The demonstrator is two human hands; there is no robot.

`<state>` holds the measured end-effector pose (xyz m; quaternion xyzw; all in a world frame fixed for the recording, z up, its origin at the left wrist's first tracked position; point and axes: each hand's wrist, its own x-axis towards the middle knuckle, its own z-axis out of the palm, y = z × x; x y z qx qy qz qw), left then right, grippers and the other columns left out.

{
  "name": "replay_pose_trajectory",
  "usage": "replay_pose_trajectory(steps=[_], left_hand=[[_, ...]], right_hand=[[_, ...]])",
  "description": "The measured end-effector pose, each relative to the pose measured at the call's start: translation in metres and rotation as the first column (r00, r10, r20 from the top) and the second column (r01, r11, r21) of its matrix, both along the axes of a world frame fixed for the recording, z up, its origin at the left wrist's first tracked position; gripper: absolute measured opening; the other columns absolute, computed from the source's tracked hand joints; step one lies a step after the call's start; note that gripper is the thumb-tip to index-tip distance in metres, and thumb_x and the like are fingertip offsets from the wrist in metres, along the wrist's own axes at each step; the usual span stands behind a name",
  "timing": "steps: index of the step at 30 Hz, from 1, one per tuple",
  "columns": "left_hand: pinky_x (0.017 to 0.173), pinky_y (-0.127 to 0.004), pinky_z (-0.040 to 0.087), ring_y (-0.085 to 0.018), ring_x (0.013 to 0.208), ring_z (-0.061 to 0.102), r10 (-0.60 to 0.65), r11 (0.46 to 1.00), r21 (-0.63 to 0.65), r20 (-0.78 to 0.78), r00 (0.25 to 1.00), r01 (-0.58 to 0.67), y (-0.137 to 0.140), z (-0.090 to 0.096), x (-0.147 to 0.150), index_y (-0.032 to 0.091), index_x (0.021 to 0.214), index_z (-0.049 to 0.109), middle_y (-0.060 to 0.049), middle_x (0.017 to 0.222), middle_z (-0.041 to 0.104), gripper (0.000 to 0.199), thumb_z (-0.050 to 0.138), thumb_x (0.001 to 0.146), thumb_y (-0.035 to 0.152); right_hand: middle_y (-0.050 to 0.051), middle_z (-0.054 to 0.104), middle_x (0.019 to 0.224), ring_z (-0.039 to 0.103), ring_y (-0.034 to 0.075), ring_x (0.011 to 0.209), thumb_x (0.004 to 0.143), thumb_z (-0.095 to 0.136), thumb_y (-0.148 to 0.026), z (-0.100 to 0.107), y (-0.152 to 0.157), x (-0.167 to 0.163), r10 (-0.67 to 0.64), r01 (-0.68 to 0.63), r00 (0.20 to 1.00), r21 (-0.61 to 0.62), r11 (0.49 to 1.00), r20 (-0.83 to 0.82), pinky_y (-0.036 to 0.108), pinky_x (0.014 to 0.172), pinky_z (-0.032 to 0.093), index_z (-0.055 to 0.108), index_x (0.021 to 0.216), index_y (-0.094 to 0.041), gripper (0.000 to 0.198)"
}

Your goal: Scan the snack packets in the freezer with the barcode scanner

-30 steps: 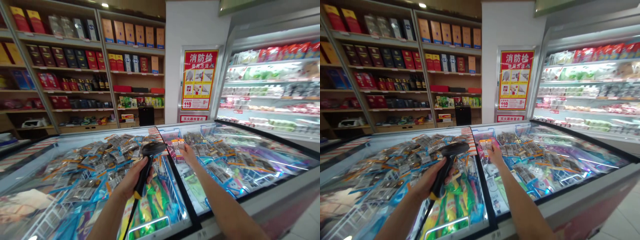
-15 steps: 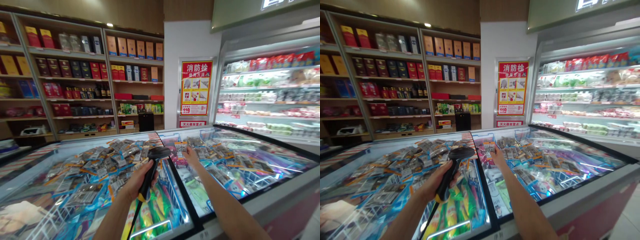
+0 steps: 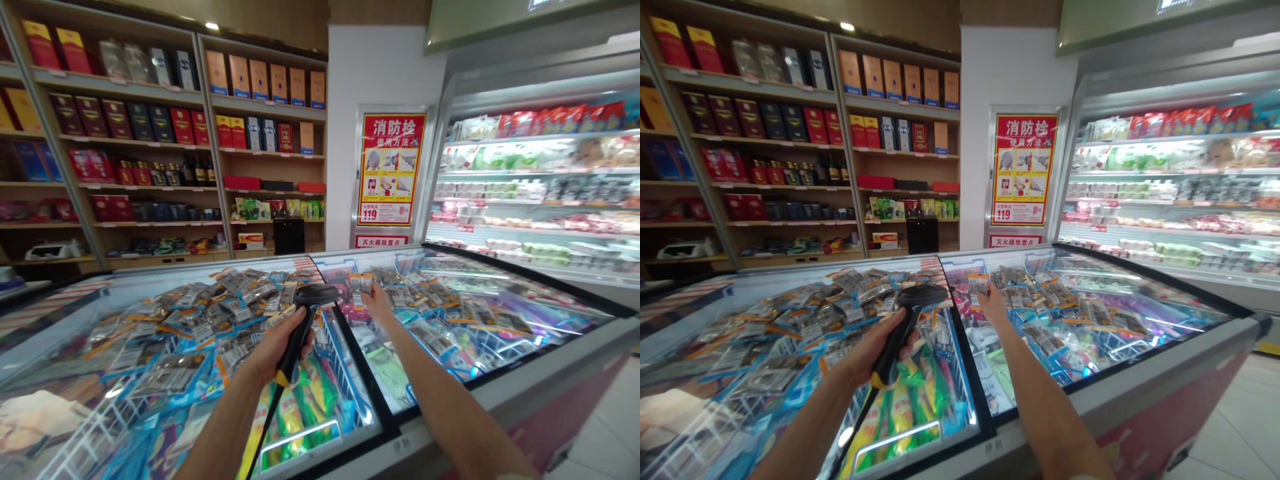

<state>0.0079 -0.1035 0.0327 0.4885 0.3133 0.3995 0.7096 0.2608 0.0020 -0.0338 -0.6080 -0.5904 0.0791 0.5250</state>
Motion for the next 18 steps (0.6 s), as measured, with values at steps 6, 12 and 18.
replay_pose_trajectory(steps=[6,12,18], left_hand=[[0.035,-0.017,0.032,-0.007,0.037,0.044,0.025,1.000,-0.005,-0.028,0.999,-0.025,0.003,0.003,-0.005,0.014,0.081,0.051,0.001,0.050,0.051,0.032,0.047,0.072,0.044],[0.036,-0.018,0.034,-0.007,0.038,0.045,0.060,0.998,-0.018,-0.042,0.997,-0.061,0.004,0.005,-0.009,0.013,0.087,0.051,0.000,0.051,0.053,0.033,0.047,0.073,0.043],[0.037,-0.018,0.035,-0.007,0.040,0.046,0.069,0.998,-0.010,-0.040,0.997,-0.070,0.008,0.003,-0.022,0.015,0.086,0.050,0.001,0.053,0.053,0.030,0.047,0.073,0.042]], right_hand=[[0.013,0.062,0.083,0.057,0.024,0.080,0.071,0.041,-0.027,0.012,-0.011,0.026,-0.258,0.332,0.921,-0.239,0.913,0.293,0.031,0.067,0.040,0.058,0.090,-0.012,0.030],[0.018,0.061,0.085,0.056,0.030,0.086,0.062,0.051,-0.028,0.014,-0.023,0.058,-0.291,0.393,0.910,-0.392,0.832,0.295,0.039,0.069,0.040,0.061,0.076,-0.012,0.023],[0.014,0.057,0.096,0.047,0.036,0.098,0.059,0.055,-0.032,0.015,-0.030,0.072,-0.406,0.446,0.894,-0.452,0.773,0.187,0.054,0.078,0.030,0.059,0.081,-0.018,0.026]])
